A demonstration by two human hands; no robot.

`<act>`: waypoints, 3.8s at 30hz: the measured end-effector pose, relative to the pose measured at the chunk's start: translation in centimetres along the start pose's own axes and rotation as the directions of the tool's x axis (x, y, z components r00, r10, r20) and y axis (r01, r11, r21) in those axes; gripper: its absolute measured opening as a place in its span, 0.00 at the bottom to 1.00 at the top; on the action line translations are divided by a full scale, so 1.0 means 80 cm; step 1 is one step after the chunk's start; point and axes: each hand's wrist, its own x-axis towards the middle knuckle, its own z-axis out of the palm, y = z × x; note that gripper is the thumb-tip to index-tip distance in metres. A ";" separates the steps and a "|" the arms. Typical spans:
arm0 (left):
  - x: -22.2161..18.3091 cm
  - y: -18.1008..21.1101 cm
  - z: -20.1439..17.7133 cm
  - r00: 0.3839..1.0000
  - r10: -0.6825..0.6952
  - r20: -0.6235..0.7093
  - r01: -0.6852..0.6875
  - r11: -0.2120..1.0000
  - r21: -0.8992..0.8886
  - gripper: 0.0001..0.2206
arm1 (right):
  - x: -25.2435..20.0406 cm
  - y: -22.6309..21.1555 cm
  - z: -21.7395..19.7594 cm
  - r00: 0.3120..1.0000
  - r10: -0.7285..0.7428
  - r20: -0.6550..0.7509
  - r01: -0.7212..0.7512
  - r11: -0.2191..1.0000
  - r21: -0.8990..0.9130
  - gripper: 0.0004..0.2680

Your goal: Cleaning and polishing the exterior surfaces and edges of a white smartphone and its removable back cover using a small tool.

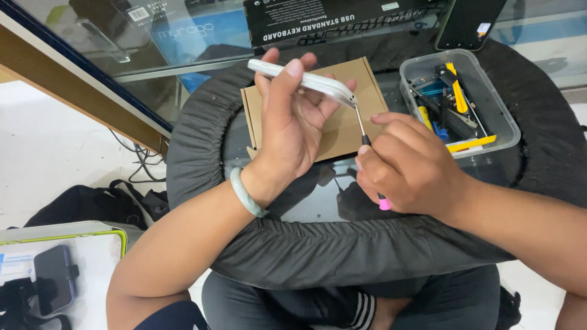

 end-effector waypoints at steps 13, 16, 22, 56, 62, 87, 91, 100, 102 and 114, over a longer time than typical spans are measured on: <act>-0.003 -0.014 -0.012 0.961 -0.089 0.264 0.093 0.996 -0.005 0.38 | -0.022 0.018 0.008 0.874 0.430 -0.227 -0.377 0.894 0.244 0.15; -0.022 -0.019 -0.006 0.923 -0.090 0.373 0.038 0.989 0.143 0.44 | -0.005 0.018 0.002 0.807 0.590 -0.024 -0.542 0.757 0.365 0.21; -0.022 -0.015 -0.016 0.900 -0.039 0.433 -0.178 0.875 0.449 0.34 | 0.009 0.018 -0.003 0.735 0.614 0.289 -0.663 0.561 0.496 0.18; 0.003 0.015 -0.003 0.949 -0.153 0.275 0.120 0.984 0.133 0.33 | -0.010 0.050 0.001 0.502 0.802 0.325 -0.857 0.512 0.061 0.08; -0.003 0.008 -0.006 0.890 -0.199 0.410 0.164 0.979 0.120 0.36 | -0.025 0.044 0.006 0.629 0.742 0.231 -0.725 0.667 -0.169 0.10; -0.029 0.023 0.010 0.768 0.034 0.639 -0.566 0.503 0.653 0.24 | -0.007 -0.014 -0.015 0.619 0.760 0.199 -0.717 0.443 0.538 0.08; -0.034 0.023 0.014 0.729 0.065 0.681 -0.637 0.426 0.642 0.22 | -0.002 -0.013 -0.013 0.641 0.743 0.193 -0.715 0.486 0.503 0.08; -0.035 0.016 0.013 0.692 0.045 0.721 -0.657 0.452 0.603 0.20 | -0.006 -0.009 -0.020 0.719 0.694 0.037 -0.633 0.632 0.446 0.09; -0.034 0.012 0.011 0.649 0.038 0.760 -0.681 0.475 0.558 0.20 | -0.008 -0.008 -0.020 0.678 0.732 0.069 -0.667 0.574 0.474 0.09; -0.034 0.012 0.006 0.651 0.027 0.759 -0.651 0.533 0.540 0.23 | -0.008 -0.007 -0.019 0.706 0.705 0.071 -0.646 0.599 0.473 0.10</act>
